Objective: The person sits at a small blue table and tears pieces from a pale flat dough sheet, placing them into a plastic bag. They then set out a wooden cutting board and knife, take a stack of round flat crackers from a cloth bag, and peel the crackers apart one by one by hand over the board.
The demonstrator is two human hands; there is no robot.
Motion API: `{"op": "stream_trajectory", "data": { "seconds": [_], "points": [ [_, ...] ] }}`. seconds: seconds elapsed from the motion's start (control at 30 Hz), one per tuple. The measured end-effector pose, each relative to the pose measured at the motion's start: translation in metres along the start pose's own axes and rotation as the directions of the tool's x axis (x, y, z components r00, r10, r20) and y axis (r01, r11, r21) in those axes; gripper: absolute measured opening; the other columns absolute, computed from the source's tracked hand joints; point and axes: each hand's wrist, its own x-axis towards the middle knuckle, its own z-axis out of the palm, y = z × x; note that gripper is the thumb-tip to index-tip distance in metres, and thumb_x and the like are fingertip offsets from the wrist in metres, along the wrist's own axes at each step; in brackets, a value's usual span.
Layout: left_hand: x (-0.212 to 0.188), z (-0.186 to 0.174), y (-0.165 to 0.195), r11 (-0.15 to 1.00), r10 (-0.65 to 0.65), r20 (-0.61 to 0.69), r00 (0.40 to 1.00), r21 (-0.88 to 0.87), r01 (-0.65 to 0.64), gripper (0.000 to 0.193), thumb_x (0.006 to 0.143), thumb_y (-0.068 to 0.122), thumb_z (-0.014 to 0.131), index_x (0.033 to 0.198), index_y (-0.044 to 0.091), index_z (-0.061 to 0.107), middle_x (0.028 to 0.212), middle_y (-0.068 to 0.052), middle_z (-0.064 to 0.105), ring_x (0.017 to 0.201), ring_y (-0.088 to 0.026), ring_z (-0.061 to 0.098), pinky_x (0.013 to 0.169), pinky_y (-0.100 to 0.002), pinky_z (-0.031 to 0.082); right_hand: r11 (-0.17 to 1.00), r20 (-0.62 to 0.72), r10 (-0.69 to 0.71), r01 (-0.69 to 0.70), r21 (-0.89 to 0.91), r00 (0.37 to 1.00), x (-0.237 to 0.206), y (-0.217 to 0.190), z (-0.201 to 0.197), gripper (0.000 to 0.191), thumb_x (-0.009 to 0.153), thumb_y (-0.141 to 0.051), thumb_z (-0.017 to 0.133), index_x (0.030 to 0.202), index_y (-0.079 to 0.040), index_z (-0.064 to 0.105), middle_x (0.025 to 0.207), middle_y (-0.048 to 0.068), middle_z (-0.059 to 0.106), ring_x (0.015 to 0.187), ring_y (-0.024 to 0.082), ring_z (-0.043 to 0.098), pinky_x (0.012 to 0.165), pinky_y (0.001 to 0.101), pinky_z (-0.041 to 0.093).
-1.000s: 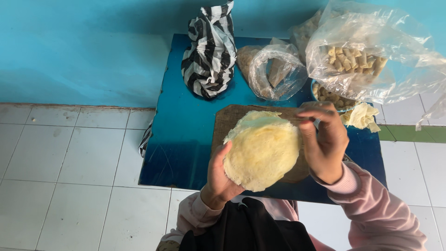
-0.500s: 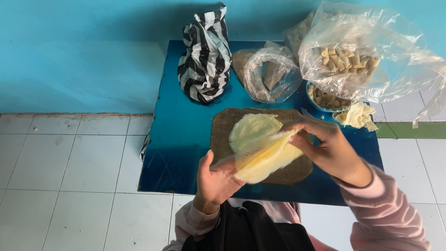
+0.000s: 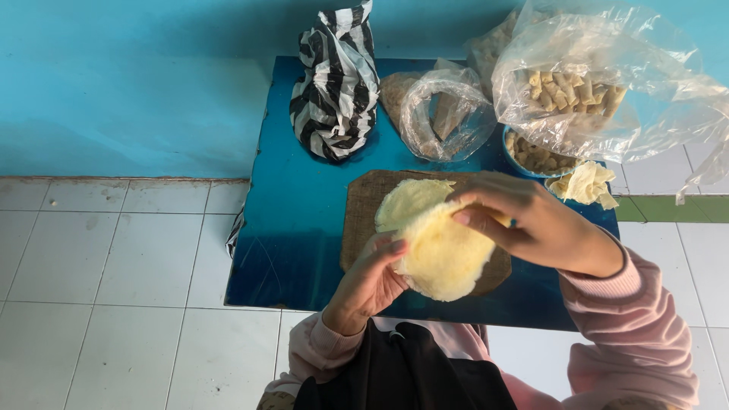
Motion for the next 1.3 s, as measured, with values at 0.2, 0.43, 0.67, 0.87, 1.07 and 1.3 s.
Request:
{"op": "stream_trajectory", "data": {
  "seconds": [0.2, 0.43, 0.67, 0.87, 1.07, 1.3],
  "points": [
    [0.001, 0.029, 0.005, 0.993, 0.081, -0.226, 0.971, -0.064, -0.098, 0.049, 0.108, 0.028, 0.054, 0.143, -0.007, 0.050, 0.142, -0.016, 0.060, 0.130, -0.022, 0.062, 0.113, -0.040, 0.049, 0.865, -0.363, -0.233, 0.021, -0.501, 0.902, 0.011, -0.007, 0.021, 0.038, 0.080, -0.019, 0.080, 0.107, 0.000, 0.063, 0.103, 0.016, 0.066, 0.088, 0.031, 0.061, 0.075, 0.0452, 0.048],
    [0.004, 0.041, -0.004, 0.968, 0.242, -0.207, 0.948, -0.008, -0.249, 0.050, 0.111, 0.035, 0.049, 0.143, -0.003, 0.053, 0.134, -0.013, 0.063, 0.125, -0.018, 0.061, 0.108, -0.037, 0.046, 0.939, -0.395, -0.029, -0.110, -0.325, 0.918, -0.010, -0.016, 0.072, 0.036, 0.082, -0.026, 0.088, 0.092, -0.006, 0.059, 0.085, 0.007, 0.066, 0.068, 0.020, 0.064, 0.061, 0.0351, 0.050],
    [0.004, 0.038, -0.022, 0.935, 0.355, -0.209, 0.911, 0.083, -0.346, 0.048, 0.112, 0.035, 0.048, 0.139, -0.004, 0.054, 0.132, -0.010, 0.063, 0.125, -0.014, 0.058, 0.108, -0.033, 0.045, 0.977, -0.391, -0.006, -0.078, -0.200, 0.920, -0.009, -0.015, 0.082, 0.031, 0.086, -0.021, 0.083, 0.099, -0.003, 0.063, 0.092, 0.009, 0.069, 0.075, 0.021, 0.070, 0.067, 0.0335, 0.056],
    [0.008, 0.037, -0.030, 0.912, 0.410, -0.260, 0.874, 0.128, -0.389, 0.043, 0.111, 0.031, 0.046, 0.137, -0.003, 0.054, 0.132, -0.008, 0.060, 0.125, -0.012, 0.056, 0.110, -0.032, 0.044, 0.941, -0.405, -0.128, -0.018, -0.338, 0.906, -0.007, -0.016, 0.080, 0.019, 0.090, -0.013, 0.077, 0.101, -0.002, 0.066, 0.096, 0.011, 0.070, 0.084, 0.028, 0.072, 0.075, 0.0377, 0.058],
    [0.006, 0.028, -0.042, 0.853, 0.505, -0.214, 0.836, 0.274, -0.445, 0.043, 0.114, 0.032, 0.045, 0.136, -0.004, 0.054, 0.128, -0.007, 0.059, 0.121, -0.011, 0.054, 0.105, -0.028, 0.044, 0.977, -0.394, -0.071, -0.014, -0.211, 0.916, -0.007, -0.017, 0.076, 0.021, 0.090, -0.011, 0.074, 0.104, 0.002, 0.066, 0.099, 0.015, 0.071, 0.086, 0.030, 0.074, 0.073, 0.0367, 0.059],
    [0.005, 0.022, -0.048, 0.822, 0.521, -0.189, 0.832, 0.372, -0.430, 0.048, 0.119, 0.034, 0.043, 0.139, -0.008, 0.055, 0.131, -0.011, 0.058, 0.121, -0.013, 0.052, 0.104, -0.029, 0.043, 0.962, -0.420, -0.075, -0.045, -0.269, 0.905, -0.009, -0.013, 0.082, 0.015, 0.092, -0.008, 0.073, 0.100, 0.003, 0.066, 0.094, 0.014, 0.072, 0.078, 0.028, 0.073, 0.067, 0.0352, 0.058]
  ]
}}
